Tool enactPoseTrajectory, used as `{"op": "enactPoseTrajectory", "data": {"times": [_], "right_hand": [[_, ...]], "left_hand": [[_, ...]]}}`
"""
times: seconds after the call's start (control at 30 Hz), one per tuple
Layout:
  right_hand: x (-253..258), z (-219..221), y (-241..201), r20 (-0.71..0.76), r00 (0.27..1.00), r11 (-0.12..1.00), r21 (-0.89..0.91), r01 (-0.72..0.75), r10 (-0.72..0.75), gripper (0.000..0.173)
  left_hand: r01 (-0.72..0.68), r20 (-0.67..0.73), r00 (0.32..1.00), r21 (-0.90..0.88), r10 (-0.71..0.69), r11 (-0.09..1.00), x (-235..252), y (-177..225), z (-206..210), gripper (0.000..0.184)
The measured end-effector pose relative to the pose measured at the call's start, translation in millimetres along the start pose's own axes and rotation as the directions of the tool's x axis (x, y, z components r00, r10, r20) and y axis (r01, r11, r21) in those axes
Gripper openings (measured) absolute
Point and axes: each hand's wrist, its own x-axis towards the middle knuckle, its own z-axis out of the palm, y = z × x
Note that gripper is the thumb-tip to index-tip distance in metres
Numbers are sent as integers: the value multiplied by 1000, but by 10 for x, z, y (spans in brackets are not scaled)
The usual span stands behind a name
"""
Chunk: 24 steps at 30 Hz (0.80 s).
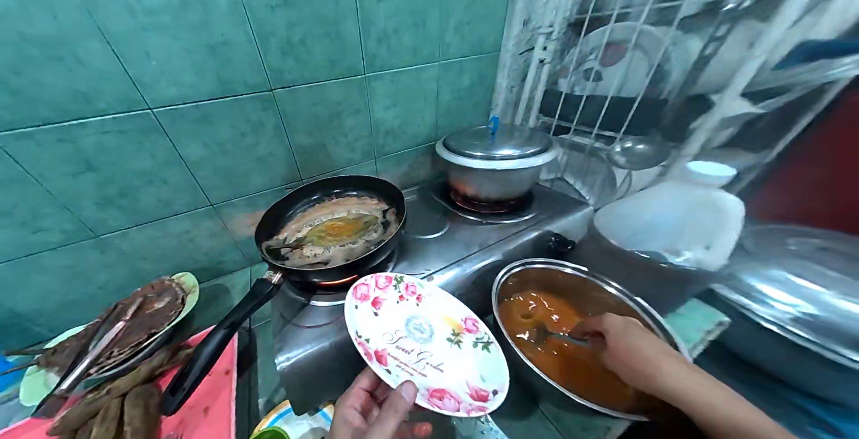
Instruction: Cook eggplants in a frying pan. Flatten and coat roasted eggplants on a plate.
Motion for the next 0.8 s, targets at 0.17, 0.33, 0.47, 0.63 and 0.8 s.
{"op": "enactPoseTrajectory", "data": {"times": [0.17,0.33,0.47,0.63,0.8], "right_hand": [[-34,-87,224,-52,992,969,214,127,-118,24],[-141,-238,288,-132,981,944,280,175,-143,23],[-264,-454,249,-170,973,949,245,198,-159,23],[-391,-725,128,-213,939,936,169,308,-270,22],[-425,-992,-204,-213,914,917,130,377,-346,22]], "left_hand": [[59,16,998,-3,-59,998,61,-111,100,20],[106,28,994,-23,-106,994,158,-201,161,19],[152,30,988,-45,-151,987,230,-249,270,19],[195,73,979,-64,-190,979,336,-267,459,22],[188,136,976,-136,-169,973,460,-182,582,25]]}}
